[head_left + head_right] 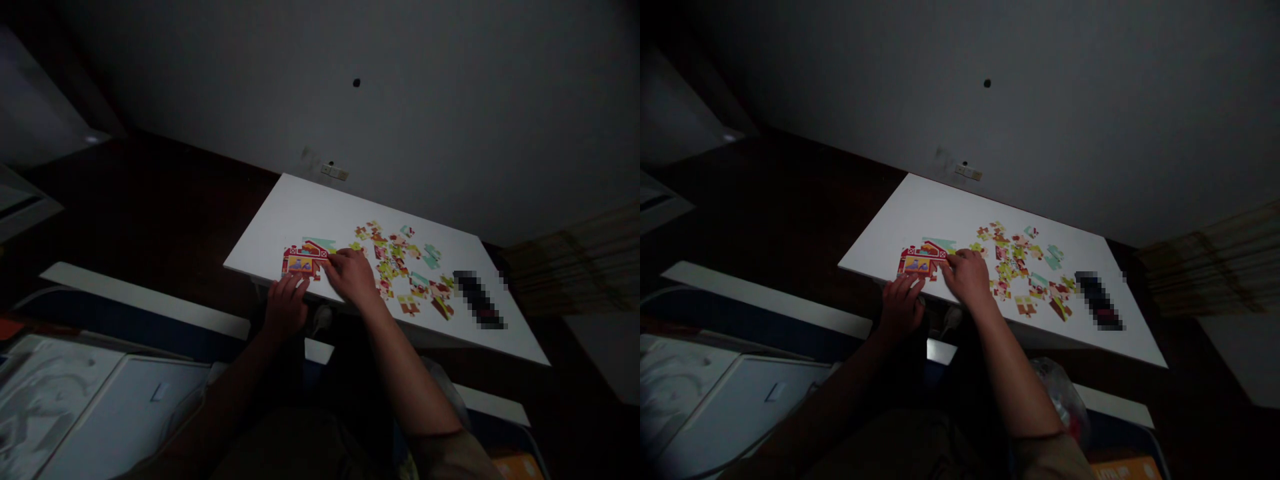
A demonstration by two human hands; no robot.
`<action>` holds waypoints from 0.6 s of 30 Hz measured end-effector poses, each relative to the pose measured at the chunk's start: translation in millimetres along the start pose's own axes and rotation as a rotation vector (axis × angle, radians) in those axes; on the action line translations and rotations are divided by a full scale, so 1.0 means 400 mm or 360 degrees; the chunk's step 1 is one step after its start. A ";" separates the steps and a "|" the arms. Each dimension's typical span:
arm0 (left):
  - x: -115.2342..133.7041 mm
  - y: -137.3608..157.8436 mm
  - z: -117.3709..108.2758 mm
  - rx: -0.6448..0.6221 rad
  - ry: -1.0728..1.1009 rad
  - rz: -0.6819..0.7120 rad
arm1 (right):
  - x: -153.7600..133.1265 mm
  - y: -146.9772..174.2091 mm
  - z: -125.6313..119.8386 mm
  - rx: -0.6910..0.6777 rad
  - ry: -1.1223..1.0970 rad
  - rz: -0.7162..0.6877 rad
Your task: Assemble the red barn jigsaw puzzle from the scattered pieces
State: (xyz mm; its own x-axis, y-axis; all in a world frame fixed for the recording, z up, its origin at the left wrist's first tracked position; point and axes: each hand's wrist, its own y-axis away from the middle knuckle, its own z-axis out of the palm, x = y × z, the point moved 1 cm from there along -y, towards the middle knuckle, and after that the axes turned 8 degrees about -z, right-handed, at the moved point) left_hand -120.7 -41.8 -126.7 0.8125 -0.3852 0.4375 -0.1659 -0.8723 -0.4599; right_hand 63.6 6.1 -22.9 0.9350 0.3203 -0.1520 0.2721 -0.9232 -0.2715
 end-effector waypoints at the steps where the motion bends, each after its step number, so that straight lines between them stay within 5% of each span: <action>1: 0.000 0.000 0.001 0.0011 -0.0004 0.0006 | 0.000 -0.002 0.000 -0.0003 -0.0001 -0.0002; 18: 0.003 0.001 0.014 0.0132 -0.0014 0.0021 | -0.015 0.063 -0.038 -0.0014 0.0018 -0.0033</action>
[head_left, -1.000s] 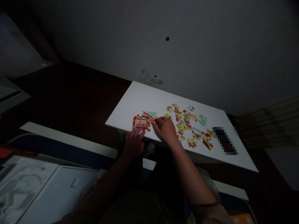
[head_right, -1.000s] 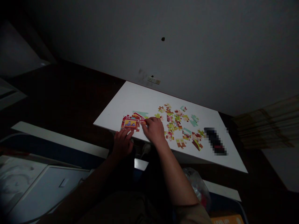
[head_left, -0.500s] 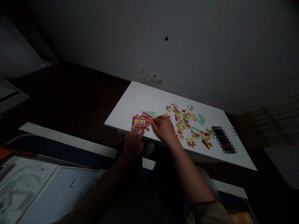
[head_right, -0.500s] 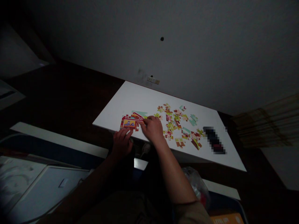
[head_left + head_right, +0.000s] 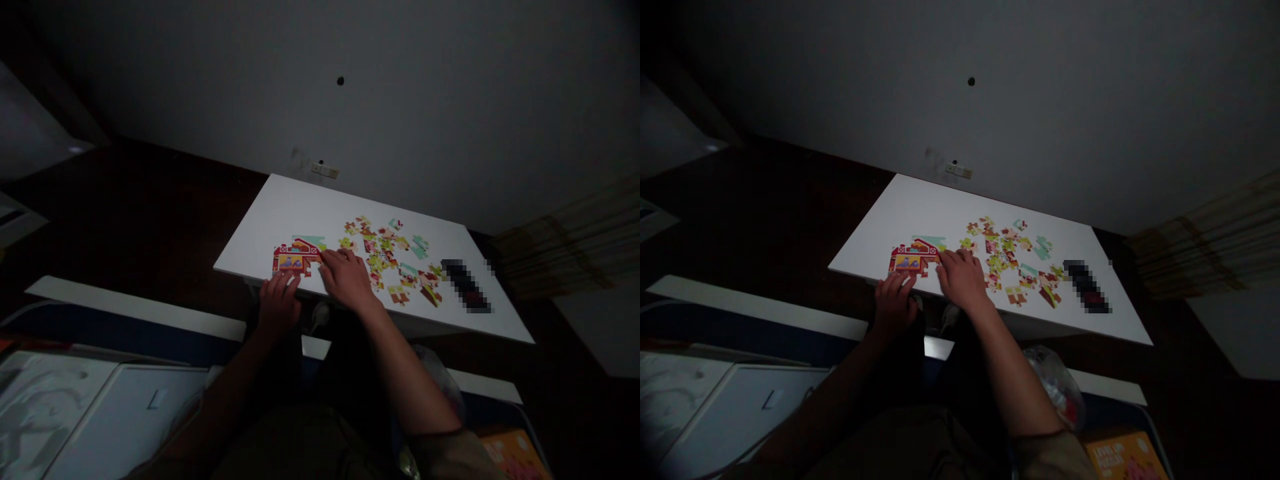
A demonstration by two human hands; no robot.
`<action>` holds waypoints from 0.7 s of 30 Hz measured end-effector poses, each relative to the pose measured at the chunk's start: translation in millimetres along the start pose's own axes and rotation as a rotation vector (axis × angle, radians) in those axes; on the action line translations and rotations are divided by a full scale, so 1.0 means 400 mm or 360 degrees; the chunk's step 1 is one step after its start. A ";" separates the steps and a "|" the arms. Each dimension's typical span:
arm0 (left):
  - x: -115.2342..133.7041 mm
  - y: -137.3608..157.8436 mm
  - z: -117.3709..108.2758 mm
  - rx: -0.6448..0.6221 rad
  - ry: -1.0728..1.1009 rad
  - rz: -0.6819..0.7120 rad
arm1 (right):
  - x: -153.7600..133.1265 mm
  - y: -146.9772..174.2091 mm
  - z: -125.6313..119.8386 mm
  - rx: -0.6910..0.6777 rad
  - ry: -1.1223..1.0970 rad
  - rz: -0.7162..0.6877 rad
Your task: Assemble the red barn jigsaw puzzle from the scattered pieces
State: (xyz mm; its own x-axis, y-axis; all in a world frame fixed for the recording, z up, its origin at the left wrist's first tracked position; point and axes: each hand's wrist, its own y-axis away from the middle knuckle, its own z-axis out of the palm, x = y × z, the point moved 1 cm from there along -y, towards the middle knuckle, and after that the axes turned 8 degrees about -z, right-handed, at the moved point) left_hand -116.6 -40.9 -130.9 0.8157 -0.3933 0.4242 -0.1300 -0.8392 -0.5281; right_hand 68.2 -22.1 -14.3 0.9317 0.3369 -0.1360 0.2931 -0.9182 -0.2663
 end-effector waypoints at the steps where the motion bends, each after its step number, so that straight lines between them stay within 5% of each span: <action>1: 0.001 -0.001 0.000 0.0013 -0.0006 0.0005 | 0.014 0.013 -0.009 0.0035 -0.0028 0.0013; 12: 0.001 -0.009 0.015 0.0101 0.0028 -0.0017 | 0.261 0.245 -0.072 0.0777 -0.0291 0.0622; 21: 0.012 -0.021 0.036 0.0180 -0.0001 -0.0020 | 0.372 0.305 -0.051 0.0890 -0.0494 0.0839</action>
State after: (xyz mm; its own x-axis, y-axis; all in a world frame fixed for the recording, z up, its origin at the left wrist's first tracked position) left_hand -103.5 -30.3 -135.2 0.8171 -0.3826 0.4312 -0.0550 -0.7964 -0.6023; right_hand 246.9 -88.3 -47.4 0.7914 0.0084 -0.6112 -0.3921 -0.7602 -0.5181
